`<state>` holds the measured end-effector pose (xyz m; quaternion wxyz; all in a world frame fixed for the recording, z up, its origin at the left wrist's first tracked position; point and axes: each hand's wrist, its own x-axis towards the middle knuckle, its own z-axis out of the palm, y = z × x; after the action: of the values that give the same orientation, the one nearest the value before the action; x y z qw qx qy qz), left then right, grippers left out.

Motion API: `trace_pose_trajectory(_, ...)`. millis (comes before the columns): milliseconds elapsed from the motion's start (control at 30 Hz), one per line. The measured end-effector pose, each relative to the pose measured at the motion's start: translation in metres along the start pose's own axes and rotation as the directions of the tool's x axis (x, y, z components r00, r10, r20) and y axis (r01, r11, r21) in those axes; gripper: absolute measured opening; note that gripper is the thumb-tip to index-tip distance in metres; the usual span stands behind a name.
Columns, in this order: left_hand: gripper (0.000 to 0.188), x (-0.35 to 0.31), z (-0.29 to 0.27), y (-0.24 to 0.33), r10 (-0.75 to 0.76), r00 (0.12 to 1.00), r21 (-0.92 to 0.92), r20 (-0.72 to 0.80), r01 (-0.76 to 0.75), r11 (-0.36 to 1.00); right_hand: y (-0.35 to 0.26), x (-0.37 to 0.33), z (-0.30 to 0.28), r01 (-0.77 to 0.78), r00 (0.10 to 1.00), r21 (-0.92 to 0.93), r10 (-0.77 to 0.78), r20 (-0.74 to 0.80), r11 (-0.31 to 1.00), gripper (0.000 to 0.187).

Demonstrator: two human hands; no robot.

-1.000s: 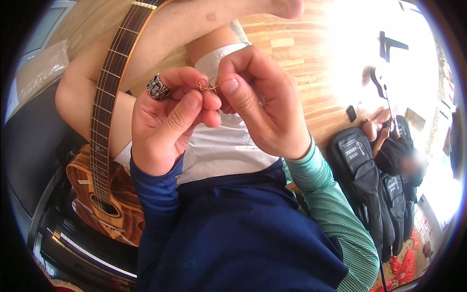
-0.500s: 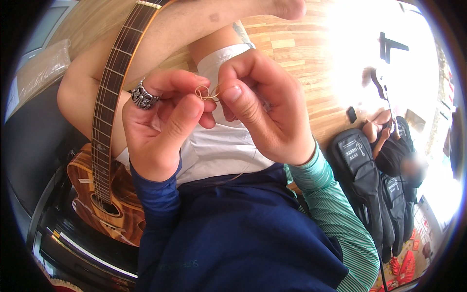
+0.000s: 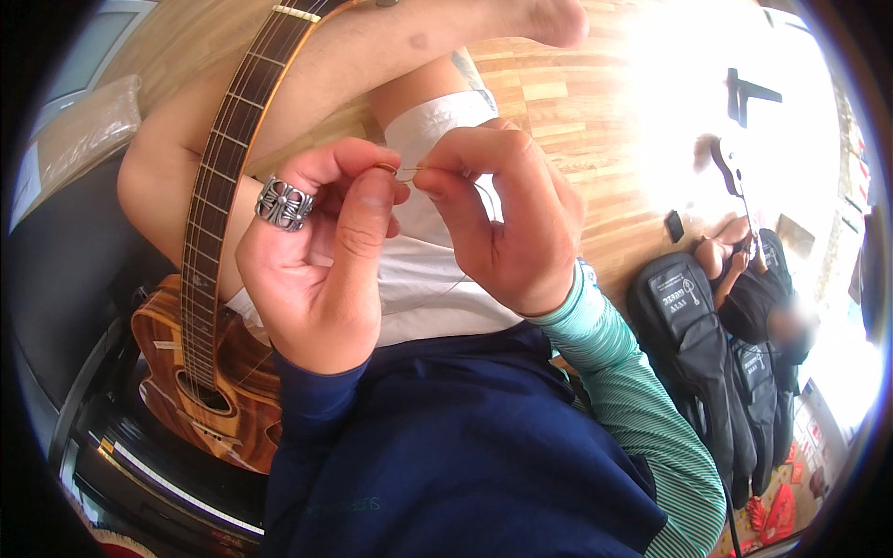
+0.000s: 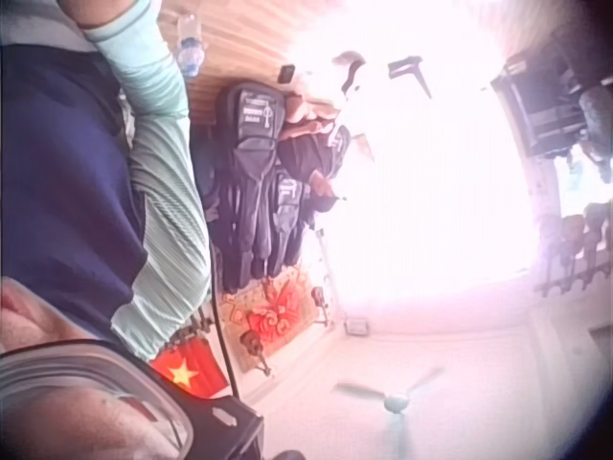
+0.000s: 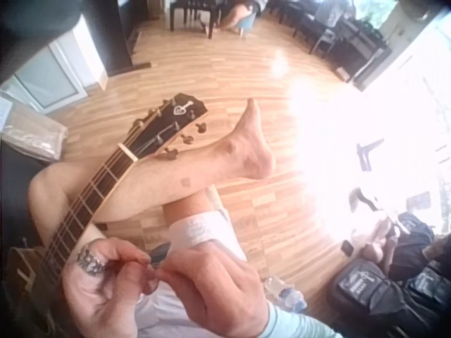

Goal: The person sits on the floor with a guitar on their lap and ties a knot in a guitar string using their hands. They then stand up, use pliers to cut the string, and place the cut piece into a box.

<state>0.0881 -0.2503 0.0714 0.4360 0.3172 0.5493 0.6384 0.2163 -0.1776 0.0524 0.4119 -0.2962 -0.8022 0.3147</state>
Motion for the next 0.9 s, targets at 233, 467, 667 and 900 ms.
trace_pose_trajectory(233, 0.011, 0.003, 0.019, 0.017, -0.002, 0.995, -0.048, -0.100, -0.003, 0.999, 0.005, 0.001, 0.005, 0.178, 0.983, 0.045, -0.176, -0.050, 0.983, 0.026)
trace_pose_trajectory(467, 0.016, 0.009, -0.001, -0.012, 0.389, 0.920, 0.277, 0.050, -0.387, 0.880, 0.019, -0.001, 0.004, 0.317, 0.946, -0.061, -0.320, -0.052, 0.947, 0.032)
trace_pose_trajectory(667, 0.017, 0.015, -0.006, -0.018, 0.428, 0.900, 0.398, 0.085, -0.425, 0.813, 0.025, -0.003, 0.005, 0.386, 0.912, -0.155, -0.401, -0.082, 0.909, 0.034)
trace_pose_trajectory(900, 0.010, 0.013, -0.006, -0.020, 0.201, 0.980, 0.291, -0.009, -0.189, 0.938, 0.025, -0.002, 0.002, 0.392, 0.911, -0.174, -0.407, -0.065, 0.903, 0.034)
